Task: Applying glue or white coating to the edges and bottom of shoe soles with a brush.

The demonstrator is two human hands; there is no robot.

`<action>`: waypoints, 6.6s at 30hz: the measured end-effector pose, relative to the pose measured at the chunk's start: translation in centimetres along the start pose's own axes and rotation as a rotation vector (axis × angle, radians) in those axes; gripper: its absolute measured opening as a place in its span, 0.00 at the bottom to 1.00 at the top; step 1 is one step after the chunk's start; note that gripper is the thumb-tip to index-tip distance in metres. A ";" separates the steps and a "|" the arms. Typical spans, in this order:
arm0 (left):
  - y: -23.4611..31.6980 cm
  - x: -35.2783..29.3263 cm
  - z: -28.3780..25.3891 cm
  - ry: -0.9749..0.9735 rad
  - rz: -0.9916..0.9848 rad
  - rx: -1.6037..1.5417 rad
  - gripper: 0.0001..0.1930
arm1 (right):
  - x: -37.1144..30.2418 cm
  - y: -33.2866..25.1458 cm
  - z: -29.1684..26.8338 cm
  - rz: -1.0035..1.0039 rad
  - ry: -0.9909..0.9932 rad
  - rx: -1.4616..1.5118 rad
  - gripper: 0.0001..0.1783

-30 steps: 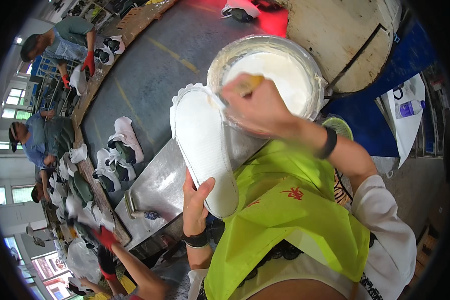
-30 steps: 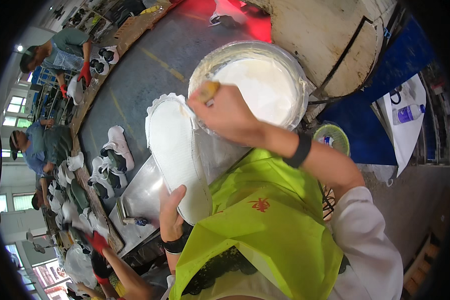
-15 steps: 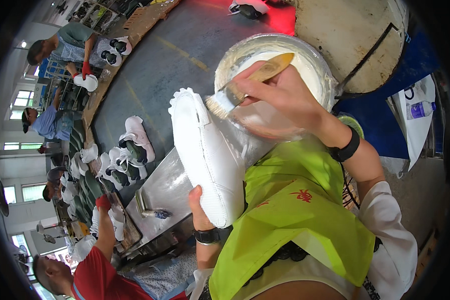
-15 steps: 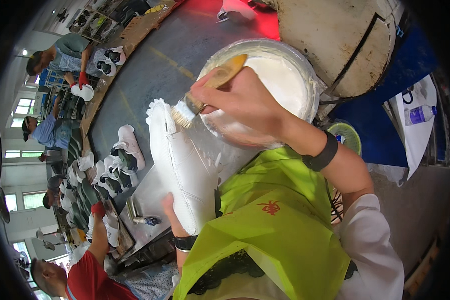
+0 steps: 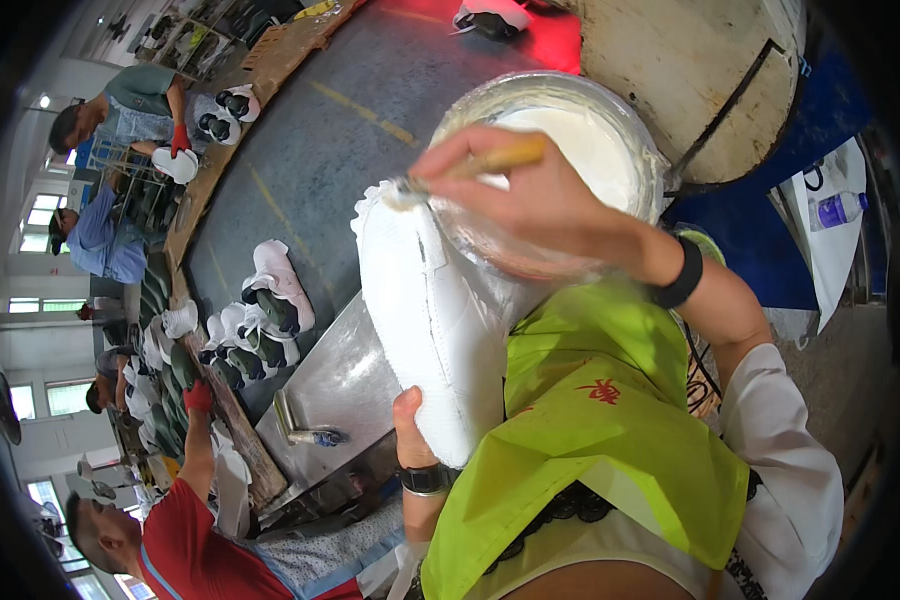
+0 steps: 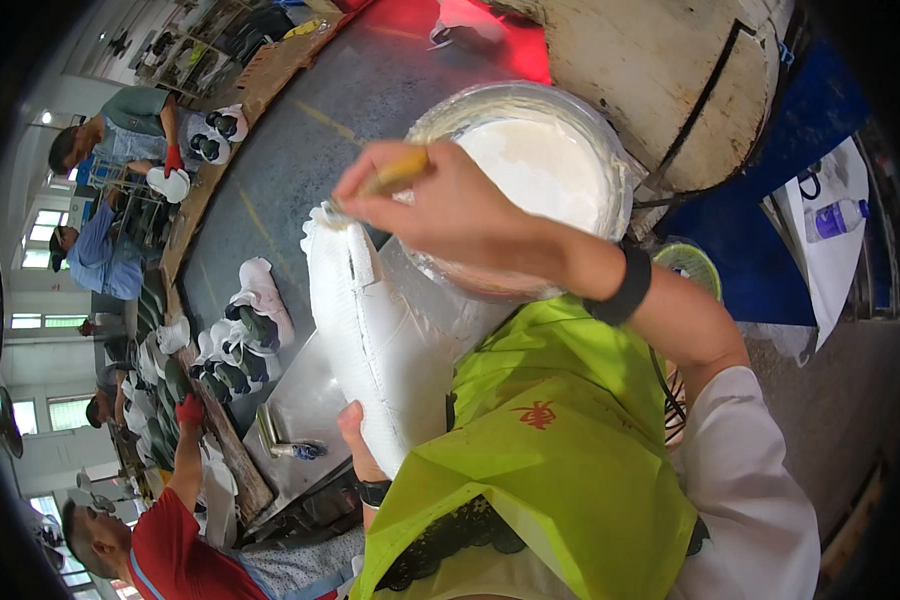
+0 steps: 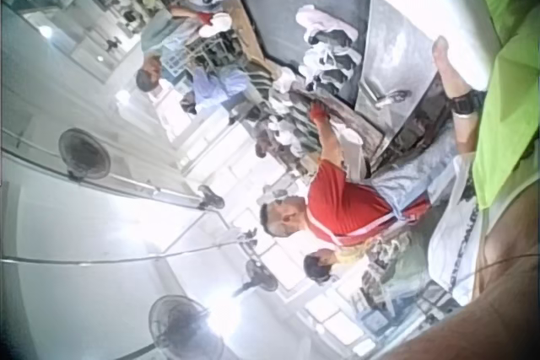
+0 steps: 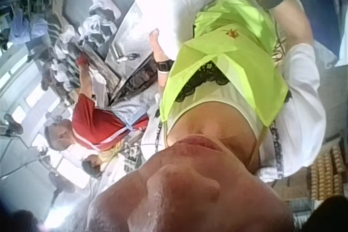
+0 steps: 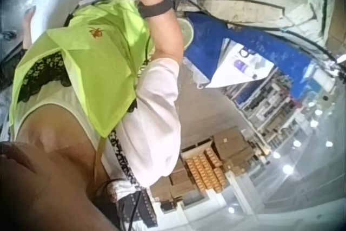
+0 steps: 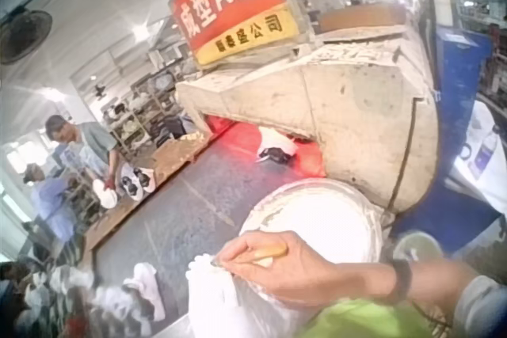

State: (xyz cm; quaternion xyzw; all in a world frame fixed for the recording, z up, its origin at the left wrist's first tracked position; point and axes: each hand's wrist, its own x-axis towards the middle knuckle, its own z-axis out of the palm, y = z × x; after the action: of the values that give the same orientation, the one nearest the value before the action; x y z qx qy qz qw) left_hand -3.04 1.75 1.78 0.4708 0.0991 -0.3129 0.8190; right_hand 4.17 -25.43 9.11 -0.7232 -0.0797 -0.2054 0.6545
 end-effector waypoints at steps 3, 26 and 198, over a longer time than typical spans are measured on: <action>0.8 0.7 -0.2 -0.032 -0.033 -0.057 0.40 | -2.4 0.5 0.5 -0.120 -0.053 0.111 0.09; 4.8 60.6 20.0 0.351 0.283 1.252 0.62 | 0.5 6.0 -10.6 0.582 0.398 -0.027 0.09; -2.4 1.2 0.5 0.013 0.338 0.476 0.40 | -2.9 5.2 0.6 0.124 0.061 -0.199 0.07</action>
State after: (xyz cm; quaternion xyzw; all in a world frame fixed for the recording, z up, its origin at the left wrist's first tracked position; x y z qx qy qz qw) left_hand -3.64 -0.02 -0.17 0.6617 -0.0515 -0.1834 0.7252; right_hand 3.69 -25.08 3.15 -0.7815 0.0056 -0.1934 0.5932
